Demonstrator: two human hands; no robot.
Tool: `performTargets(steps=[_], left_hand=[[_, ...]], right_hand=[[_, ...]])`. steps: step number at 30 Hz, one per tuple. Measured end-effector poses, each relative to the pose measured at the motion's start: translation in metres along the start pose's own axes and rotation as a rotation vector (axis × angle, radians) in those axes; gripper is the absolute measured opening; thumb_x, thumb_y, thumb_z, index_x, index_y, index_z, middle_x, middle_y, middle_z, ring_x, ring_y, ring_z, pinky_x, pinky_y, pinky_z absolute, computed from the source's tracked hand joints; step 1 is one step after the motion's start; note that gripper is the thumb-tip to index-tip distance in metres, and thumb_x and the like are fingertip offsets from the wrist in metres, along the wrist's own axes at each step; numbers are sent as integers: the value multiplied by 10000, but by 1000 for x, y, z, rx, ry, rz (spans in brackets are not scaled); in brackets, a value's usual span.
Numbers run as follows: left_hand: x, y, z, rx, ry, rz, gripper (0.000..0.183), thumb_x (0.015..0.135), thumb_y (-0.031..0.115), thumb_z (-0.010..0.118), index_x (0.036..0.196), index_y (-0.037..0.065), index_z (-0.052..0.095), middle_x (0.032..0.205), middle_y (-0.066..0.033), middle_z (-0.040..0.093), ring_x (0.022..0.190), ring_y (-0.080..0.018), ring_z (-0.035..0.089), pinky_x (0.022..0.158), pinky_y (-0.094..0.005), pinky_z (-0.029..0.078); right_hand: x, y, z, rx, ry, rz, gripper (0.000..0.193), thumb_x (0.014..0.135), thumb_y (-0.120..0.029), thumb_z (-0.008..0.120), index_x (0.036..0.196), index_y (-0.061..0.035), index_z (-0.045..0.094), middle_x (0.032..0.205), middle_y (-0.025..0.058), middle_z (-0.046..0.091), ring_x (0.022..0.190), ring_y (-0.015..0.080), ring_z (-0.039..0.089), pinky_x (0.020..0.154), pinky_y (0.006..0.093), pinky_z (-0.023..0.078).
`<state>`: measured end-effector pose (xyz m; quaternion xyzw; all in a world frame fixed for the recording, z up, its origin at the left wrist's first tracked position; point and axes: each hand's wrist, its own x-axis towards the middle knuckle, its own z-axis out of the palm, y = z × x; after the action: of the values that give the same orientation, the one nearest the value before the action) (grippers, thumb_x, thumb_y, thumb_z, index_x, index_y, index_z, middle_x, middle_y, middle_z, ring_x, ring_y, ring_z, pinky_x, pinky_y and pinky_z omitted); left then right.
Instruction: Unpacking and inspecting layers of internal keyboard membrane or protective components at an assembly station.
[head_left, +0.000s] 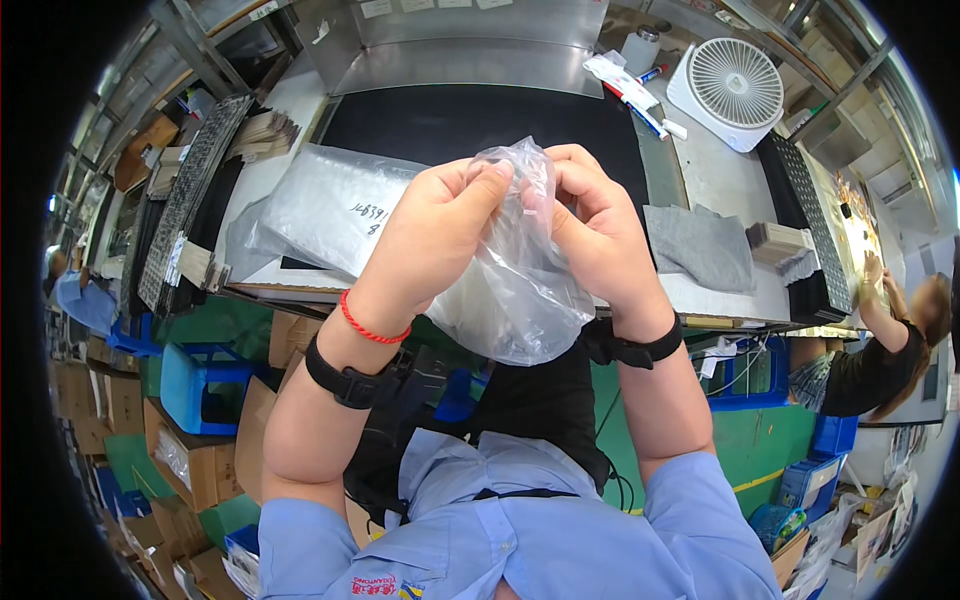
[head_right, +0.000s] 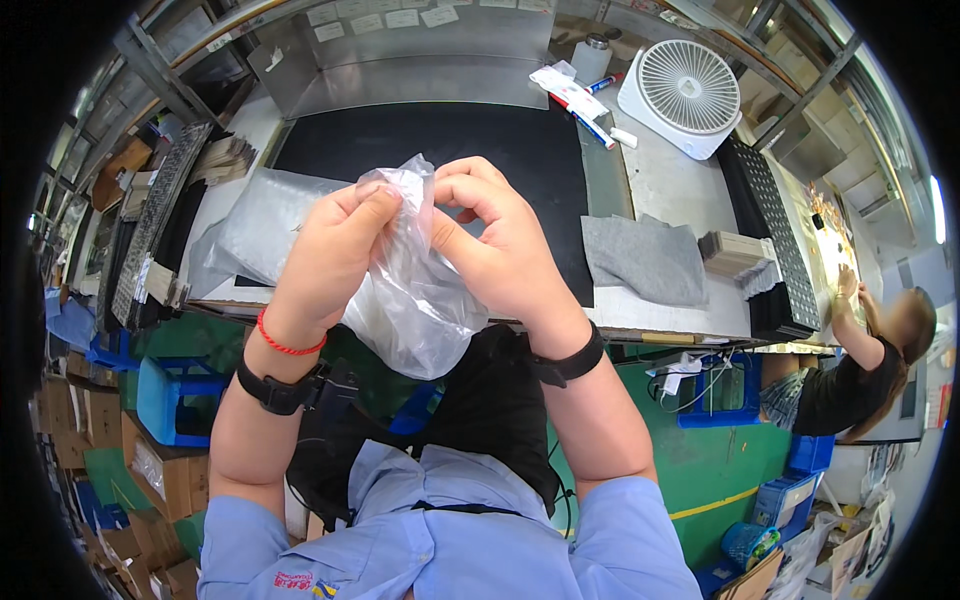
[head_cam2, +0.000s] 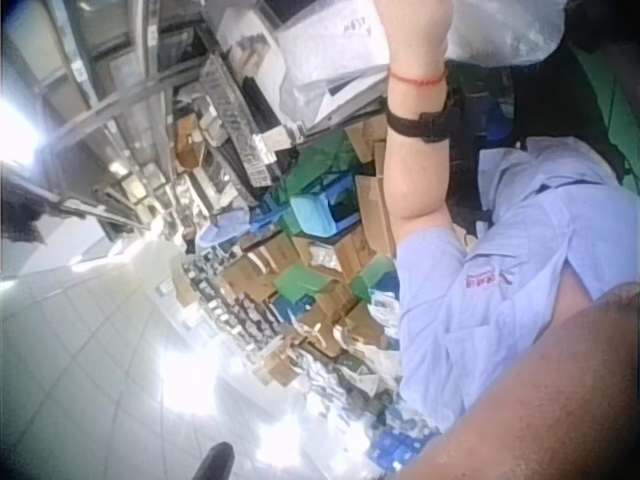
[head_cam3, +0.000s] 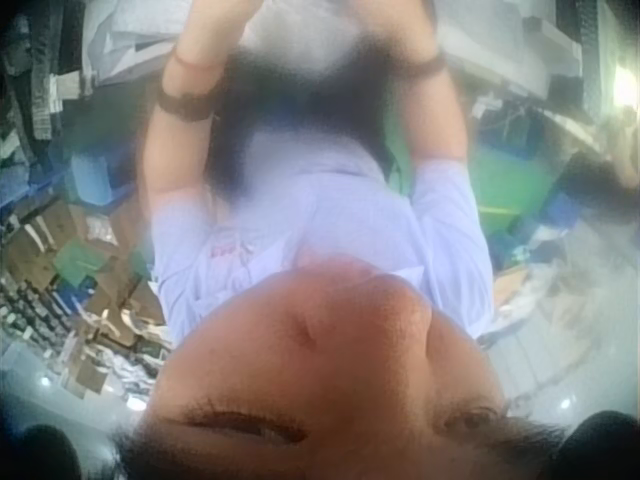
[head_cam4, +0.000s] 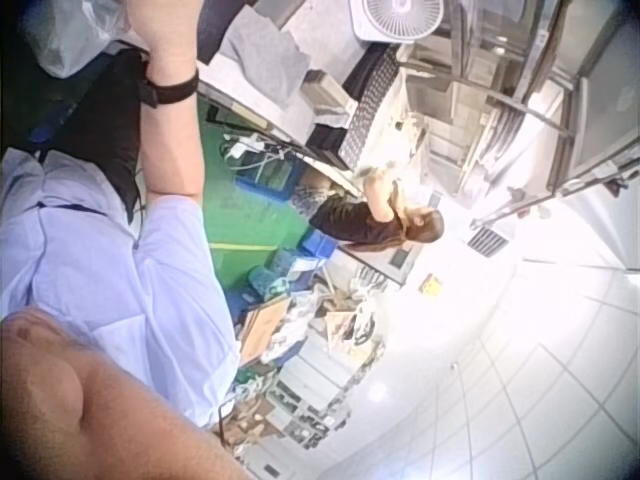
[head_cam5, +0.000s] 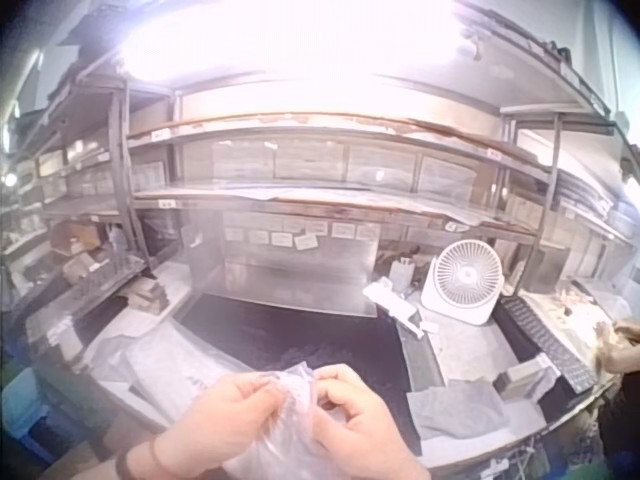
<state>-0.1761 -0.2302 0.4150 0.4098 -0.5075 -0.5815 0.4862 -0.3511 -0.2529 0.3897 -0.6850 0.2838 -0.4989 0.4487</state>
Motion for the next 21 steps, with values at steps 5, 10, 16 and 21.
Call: performTargets(steps=[5,10,16,21], left_hand=[[3,-2,7,-59,-45,15,276,993,223,491,878,23,644,772,42,589,663,-13,475,588,-199,391],[4,-10,9,-33,-58,52,277,996,204,476,887,8,639,783,36,595,683,-18,487,606,-201,405],[2,-22,16,-124,-29,80,257,1002,180,454,941,8,635,849,13,606,743,-38,524,654,-217,435],[-1,-36,26,-362,29,32,259,1004,167,423,931,20,623,904,-21,621,795,-64,572,684,-236,471]], right_hand=[[2,1,-1,-20,-17,-50,148,838,-131,667,953,-39,673,1000,37,572,918,147,534,779,272,420],[0,3,-1,-23,-24,-73,138,848,-114,653,960,-35,669,986,36,564,877,141,529,764,263,424],[-10,21,14,-39,124,-197,91,856,-56,624,935,-11,638,1001,54,544,840,138,523,735,252,430],[-18,29,29,14,298,-190,49,890,-50,607,864,-12,590,983,48,521,829,116,497,729,247,420]])
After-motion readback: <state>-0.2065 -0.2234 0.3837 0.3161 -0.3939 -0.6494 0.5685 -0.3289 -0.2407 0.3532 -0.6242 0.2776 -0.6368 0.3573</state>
